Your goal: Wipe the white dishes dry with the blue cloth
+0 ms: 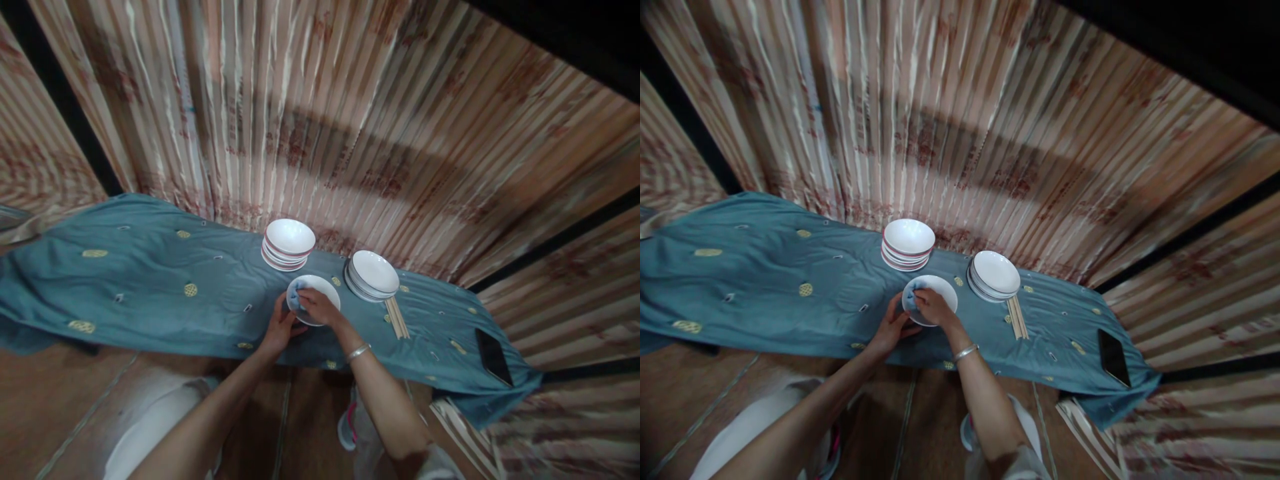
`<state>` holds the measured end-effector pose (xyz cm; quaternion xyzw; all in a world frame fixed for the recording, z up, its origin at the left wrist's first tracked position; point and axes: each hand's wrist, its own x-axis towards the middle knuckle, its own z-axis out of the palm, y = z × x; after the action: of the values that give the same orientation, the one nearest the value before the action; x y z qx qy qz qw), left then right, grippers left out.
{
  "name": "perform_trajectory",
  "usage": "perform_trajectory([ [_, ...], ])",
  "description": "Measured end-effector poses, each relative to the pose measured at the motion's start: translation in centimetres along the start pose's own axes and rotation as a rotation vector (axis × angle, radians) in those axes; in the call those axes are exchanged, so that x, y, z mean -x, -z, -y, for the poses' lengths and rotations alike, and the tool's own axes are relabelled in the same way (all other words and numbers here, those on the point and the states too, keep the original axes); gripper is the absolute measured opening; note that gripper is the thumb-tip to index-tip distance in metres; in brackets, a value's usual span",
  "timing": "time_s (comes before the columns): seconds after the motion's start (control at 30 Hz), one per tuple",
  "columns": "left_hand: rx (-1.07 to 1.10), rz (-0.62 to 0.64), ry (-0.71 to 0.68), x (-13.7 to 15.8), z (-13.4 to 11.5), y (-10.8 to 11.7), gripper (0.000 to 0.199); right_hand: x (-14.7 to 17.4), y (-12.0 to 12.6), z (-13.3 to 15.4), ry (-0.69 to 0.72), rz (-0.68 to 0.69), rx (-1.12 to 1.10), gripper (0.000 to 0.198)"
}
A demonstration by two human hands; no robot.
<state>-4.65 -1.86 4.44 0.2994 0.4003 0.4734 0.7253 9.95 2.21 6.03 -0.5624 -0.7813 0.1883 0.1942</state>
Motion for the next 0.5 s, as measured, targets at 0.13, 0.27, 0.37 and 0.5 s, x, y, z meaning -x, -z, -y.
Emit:
perform_trajectory([
  [0.13,0.033,0.03,-0.002,0.0,-0.1,0.1,0.068,0.7,0.7,0.5,0.062,0.049,-0.095,0.024],
  [0.27,0.038,0.046,0.01,-0.1,-0.2,0.1,0.066,1.7,1.6,0.5,0.118,0.113,-0.153,0.028],
  [0.37,0.031,0.032,0.012,-0.2,-0.2,0.1,0.067,2.4,2.4,0.4,0.094,0.171,-0.141,0.029],
  [0.5,0.028,0.048,0.002,-0.3,-0.1,0.2,0.072,3.0,3.1,0.1,-0.011,0.181,-0.06,0.024],
])
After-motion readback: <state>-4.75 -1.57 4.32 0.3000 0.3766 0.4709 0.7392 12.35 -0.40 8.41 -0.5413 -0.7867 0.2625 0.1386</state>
